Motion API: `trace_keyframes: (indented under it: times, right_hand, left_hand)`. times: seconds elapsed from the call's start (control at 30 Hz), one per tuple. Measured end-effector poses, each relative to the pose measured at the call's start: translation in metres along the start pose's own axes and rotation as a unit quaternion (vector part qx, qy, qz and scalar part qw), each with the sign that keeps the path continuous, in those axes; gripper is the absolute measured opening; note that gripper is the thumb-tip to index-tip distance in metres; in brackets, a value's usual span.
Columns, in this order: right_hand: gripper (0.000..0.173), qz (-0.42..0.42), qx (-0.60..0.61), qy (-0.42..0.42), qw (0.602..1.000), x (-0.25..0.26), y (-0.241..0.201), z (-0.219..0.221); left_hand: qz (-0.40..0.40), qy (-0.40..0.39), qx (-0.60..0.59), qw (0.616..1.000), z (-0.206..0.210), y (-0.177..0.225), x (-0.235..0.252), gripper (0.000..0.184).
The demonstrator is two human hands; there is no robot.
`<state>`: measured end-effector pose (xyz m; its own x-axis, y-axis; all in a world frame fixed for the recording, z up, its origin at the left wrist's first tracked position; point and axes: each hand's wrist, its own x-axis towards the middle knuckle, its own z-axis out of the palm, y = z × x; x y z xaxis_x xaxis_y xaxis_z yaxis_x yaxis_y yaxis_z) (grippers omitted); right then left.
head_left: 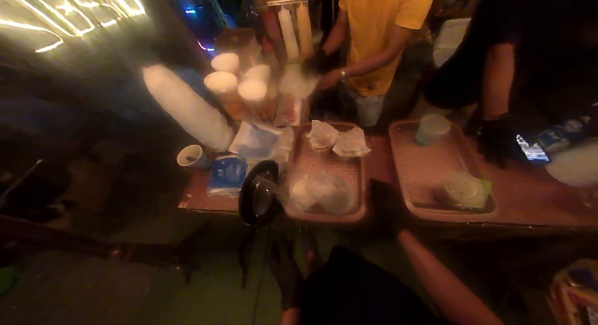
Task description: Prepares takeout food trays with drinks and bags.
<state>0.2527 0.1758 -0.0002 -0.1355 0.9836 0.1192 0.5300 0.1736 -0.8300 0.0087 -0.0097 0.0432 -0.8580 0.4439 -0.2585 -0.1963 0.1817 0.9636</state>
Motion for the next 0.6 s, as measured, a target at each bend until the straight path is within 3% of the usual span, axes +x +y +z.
trace_keyframes:
  times: [0.07, 0.2, 0.6]
  right_hand:
    - [0.041, -0.017, 0.007, 0.01, 1.0, -0.001, 0.004, 0.001]
    - [0.04, -0.014, 0.013, 0.014, 1.0, 0.0, 0.008, 0.003]
    - [0.038, -0.049, 0.005, 0.031, 0.998, 0.0, 0.011, 0.006]
  left_hand:
    - [-0.014, -0.006, -0.002, 1.0, 0.003, 0.012, -0.005, 0.041]
    - [0.023, 0.0, -0.003, 1.0, -0.001, -0.018, 0.007, 0.038]
    - [0.018, -0.003, -0.003, 1.0, 0.002, -0.018, 0.009, 0.035]
